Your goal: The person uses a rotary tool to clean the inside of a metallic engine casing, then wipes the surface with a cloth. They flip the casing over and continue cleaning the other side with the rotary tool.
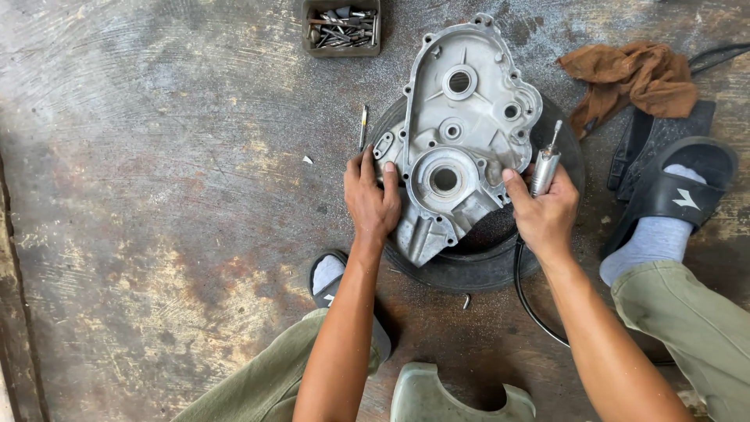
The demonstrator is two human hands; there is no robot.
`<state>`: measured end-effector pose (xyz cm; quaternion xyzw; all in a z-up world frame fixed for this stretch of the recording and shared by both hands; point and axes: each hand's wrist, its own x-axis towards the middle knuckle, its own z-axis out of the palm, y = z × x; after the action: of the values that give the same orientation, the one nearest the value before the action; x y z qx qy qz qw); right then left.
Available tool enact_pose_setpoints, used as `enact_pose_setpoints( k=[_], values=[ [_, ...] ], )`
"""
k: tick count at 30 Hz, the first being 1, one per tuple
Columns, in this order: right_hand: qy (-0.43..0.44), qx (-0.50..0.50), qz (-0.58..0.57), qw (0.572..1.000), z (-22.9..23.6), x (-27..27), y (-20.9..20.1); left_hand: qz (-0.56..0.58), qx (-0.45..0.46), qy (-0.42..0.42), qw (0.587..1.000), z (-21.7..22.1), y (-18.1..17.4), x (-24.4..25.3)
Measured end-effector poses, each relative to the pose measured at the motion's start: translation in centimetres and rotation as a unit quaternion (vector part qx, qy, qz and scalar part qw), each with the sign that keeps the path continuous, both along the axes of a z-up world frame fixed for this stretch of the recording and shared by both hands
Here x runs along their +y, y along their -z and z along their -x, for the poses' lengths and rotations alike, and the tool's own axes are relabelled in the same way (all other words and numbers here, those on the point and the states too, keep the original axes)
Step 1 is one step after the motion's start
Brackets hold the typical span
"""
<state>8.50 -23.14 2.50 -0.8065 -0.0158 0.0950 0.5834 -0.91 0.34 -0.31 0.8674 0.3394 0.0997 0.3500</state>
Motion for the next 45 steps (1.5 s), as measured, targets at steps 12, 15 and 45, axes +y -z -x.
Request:
enact_pose_setpoints(
  k=[12, 15, 45],
  values=[
    [-0.008, -0.001, 0.010, 1.000, -0.3, -0.1, 0.2, 0.045, 0.205, 0.123, 0.970, -1.7, -3.9, 2.1],
    [-0.003, 0.005, 0.004, 1.000, -0.2, 1.5, -2.6, -0.093, 0.216, 0.219, 0.947, -4.5, -7.2, 2.1],
    [-0.017, 0.029, 0.025, 0.999, -0.2, -0.6, 0.8, -0.047, 0.215, 0.154, 0.963, -6.3, -5.5, -3.6]
  ],
)
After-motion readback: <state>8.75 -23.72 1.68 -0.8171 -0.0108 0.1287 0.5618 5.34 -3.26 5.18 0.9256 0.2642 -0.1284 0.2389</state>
